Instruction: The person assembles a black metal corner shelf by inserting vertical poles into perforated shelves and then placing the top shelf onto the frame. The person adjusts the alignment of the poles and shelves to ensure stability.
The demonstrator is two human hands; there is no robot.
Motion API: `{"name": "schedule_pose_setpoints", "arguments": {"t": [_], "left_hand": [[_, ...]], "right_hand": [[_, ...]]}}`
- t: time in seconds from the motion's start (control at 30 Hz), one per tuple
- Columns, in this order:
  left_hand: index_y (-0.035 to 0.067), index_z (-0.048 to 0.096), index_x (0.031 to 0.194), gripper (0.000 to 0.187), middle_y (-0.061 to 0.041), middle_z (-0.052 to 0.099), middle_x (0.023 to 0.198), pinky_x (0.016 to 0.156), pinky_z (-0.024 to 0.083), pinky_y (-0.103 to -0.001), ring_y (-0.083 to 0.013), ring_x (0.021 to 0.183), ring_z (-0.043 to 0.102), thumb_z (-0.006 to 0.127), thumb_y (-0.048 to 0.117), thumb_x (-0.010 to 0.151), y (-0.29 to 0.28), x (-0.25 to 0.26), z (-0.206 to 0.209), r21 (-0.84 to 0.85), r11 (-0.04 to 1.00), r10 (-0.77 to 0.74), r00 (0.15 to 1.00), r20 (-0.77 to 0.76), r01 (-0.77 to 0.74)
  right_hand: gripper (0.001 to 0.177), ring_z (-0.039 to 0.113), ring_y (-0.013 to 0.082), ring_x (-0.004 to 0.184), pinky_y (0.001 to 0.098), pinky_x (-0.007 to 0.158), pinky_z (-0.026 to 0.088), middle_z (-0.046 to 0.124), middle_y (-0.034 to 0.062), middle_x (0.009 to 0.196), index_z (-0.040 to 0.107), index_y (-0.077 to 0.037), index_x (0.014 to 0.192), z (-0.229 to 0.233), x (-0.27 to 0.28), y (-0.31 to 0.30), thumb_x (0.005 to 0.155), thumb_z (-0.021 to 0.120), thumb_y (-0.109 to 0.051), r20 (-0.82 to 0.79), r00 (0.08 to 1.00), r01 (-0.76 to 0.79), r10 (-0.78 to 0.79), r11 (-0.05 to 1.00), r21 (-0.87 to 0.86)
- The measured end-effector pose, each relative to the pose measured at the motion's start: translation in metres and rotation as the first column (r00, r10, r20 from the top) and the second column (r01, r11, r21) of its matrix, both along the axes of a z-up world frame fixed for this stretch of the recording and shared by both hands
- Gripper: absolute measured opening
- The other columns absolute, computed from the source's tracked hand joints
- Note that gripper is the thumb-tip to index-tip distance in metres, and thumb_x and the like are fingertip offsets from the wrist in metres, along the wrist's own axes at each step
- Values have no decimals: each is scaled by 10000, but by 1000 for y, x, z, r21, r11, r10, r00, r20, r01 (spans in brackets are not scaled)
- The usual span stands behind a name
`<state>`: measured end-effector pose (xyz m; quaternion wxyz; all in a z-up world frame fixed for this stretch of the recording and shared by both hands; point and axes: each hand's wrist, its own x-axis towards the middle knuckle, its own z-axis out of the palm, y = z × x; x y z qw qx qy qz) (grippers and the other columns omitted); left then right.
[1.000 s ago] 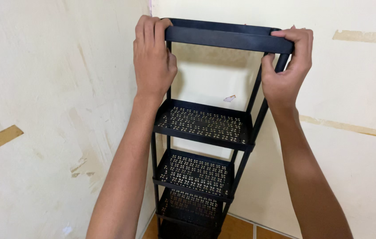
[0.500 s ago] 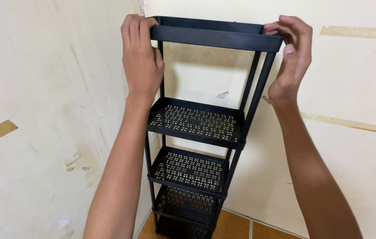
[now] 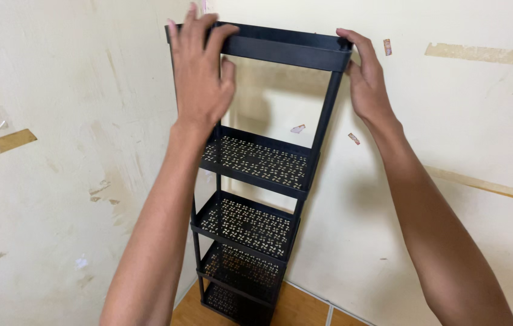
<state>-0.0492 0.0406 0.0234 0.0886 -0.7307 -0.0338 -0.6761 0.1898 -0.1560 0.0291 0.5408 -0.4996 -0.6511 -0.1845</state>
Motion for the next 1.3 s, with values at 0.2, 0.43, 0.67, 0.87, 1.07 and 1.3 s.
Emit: {"name": "schedule_pose_setpoints", "arguments": {"t": [0.2, 0.43, 0.67, 0.87, 1.07, 1.3], "left_hand": [[143, 632, 1302, 338, -103, 604, 1294, 1305, 97, -557, -324, 1408, 489, 590, 320, 1017, -100, 48, 0, 50, 962, -264, 963, -49, 267], [120, 642, 1222, 296, -44, 641, 1161, 1303, 212, -520, -246, 1228, 578, 610, 296, 985, -123, 71, -2, 27, 972, -235, 971, 46, 234], [115, 656, 1176, 268, -50, 620, 1132, 1300, 234, -508, -250, 1220, 555, 638, 259, 952, -116, 96, -11, 53, 968, -249, 956, 154, 244], [110, 646, 1178, 275, -55, 612, 1141, 1275, 228, -501, -252, 1249, 545, 624, 256, 946, -116, 109, -15, 48, 970, -243, 950, 198, 238], [116, 635, 1266, 329, -65, 618, 1229, 1267, 250, -478, -270, 1293, 532, 550, 254, 980, -120, 93, -15, 52, 976, -216, 969, 120, 211], [139, 568, 1466, 462, -74, 592, 1421, 1315, 235, -459, -259, 1438, 501, 488, 250, 1025, -105, 63, -7, 16, 971, -236, 968, -80, 238]], "right_hand": [[780, 379, 339, 1500, 447, 1167, 417, 378, 152, 1571, 363, -107, 1574, 0, 4, -1, 875, 550, 184, 139, 979, 147, -148, 989, 23], [680, 433, 361, 1468, 462, 1212, 452, 418, 163, 1525, 390, -52, 1544, -4, 16, 2, 926, 622, 113, 242, 944, 206, -224, 974, 100], [716, 439, 352, 1453, 453, 1200, 430, 448, 157, 1508, 413, -42, 1502, -13, 21, 10, 828, 544, 160, 190, 962, 157, -196, 966, 204], [723, 453, 351, 1433, 450, 1216, 413, 463, 153, 1485, 430, -55, 1481, -17, 22, 15, 799, 489, 179, 167, 965, 160, -202, 959, 234], [773, 385, 376, 1495, 439, 1253, 298, 462, 194, 1537, 466, -41, 1484, -5, 11, 1, 749, 408, 192, 122, 965, 217, -233, 967, 130], [454, 609, 241, 1300, 368, 1179, 420, 733, 132, 1268, 734, -56, 1220, 30, -20, -10, 1017, 328, -57, -50, 991, -121, 122, 992, 23]]}}
